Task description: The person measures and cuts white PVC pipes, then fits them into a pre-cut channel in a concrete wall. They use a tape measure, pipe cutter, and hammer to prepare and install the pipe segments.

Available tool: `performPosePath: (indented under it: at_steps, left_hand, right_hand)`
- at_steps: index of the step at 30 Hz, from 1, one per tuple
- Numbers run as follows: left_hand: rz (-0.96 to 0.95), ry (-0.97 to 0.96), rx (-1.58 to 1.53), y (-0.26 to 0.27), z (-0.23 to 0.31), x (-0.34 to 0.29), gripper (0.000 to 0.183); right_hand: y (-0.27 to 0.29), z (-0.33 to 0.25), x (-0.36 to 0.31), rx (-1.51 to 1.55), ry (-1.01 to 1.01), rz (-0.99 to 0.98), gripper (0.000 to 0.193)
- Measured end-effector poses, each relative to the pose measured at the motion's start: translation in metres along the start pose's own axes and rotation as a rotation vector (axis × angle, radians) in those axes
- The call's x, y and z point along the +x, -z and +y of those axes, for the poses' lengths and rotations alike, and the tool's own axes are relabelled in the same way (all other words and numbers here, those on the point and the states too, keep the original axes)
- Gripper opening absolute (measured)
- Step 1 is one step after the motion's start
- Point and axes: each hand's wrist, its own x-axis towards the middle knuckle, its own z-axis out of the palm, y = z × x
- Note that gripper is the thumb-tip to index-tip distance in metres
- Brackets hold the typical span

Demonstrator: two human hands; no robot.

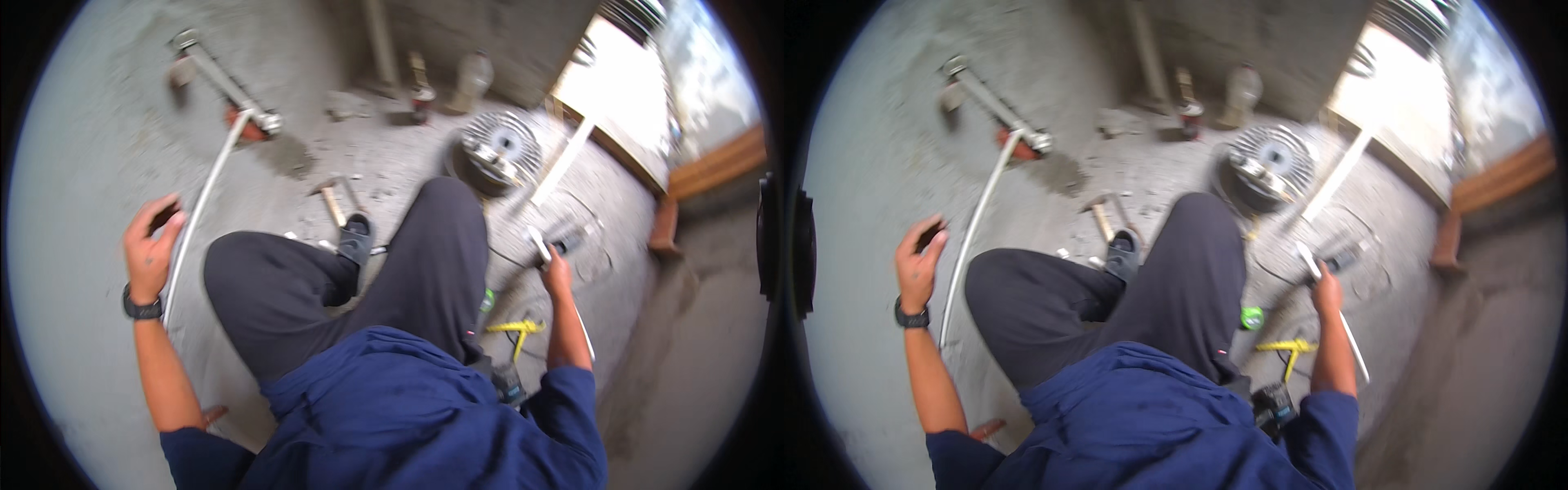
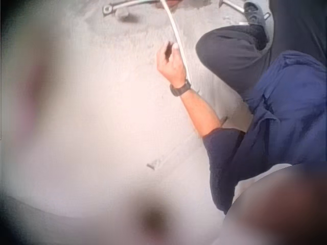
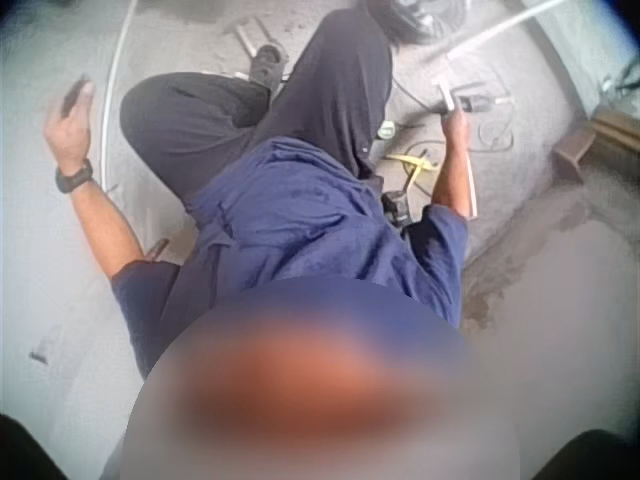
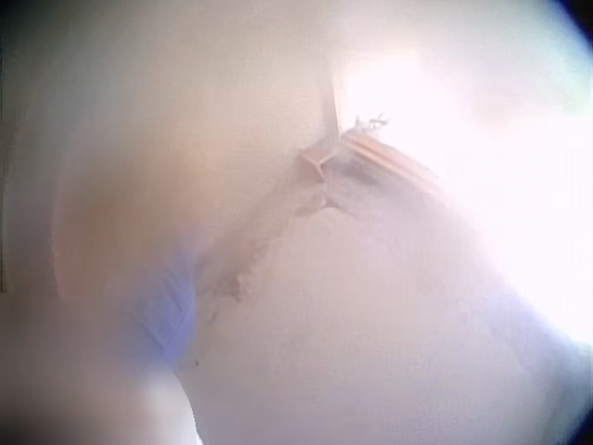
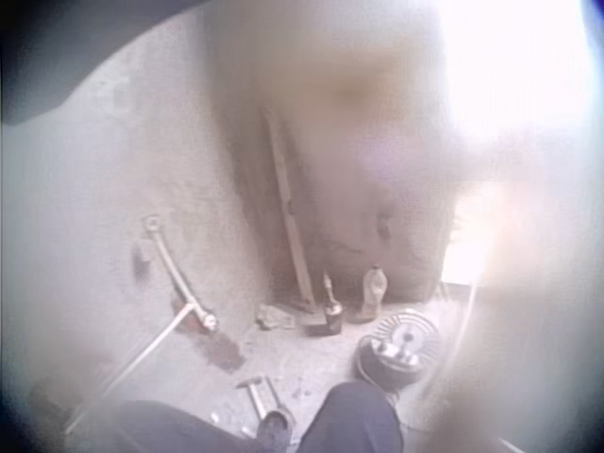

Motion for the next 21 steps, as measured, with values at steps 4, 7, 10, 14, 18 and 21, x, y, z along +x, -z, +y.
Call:
performPosePath:
  at_steps: [4,7,10,14,18,21]
  left_hand:
    - [0.139,0.008,-0.183,0.022,-0.008,-0.007,0.025]
    - [0.074,0.107,-0.487,0.029,0.005,-0.023,0.023]
    - [0.015,0.025,-0.668,0.014,0.047,-0.058,0.034]
    - [-0.011,0.154,-1.170,-0.013,0.076,-0.086,0.064]
    - [0.523,0.168,-1.541,-0.009,0.019,-0.104,0.034]
    - [0.814,0.284,-1.323,0.019,-0.055,-0.155,0.036]
  right_hand:
    - [0.066,-0.082,0.013,-0.062,-0.180,-0.024,0.047]
    - [0.152,-0.213,0.011,0.087,0.015,0.066,0.061]
    - [0.230,-0.386,-0.035,0.172,0.547,0.242,0.071]
    - [0.262,-0.588,-0.140,0.164,1.241,0.266,0.074]
    - [0.229,-0.716,-0.225,-0.136,1.742,0.088,0.072]
    - [0.178,-0.779,-0.253,-0.121,1.917,-0.023,0.073]
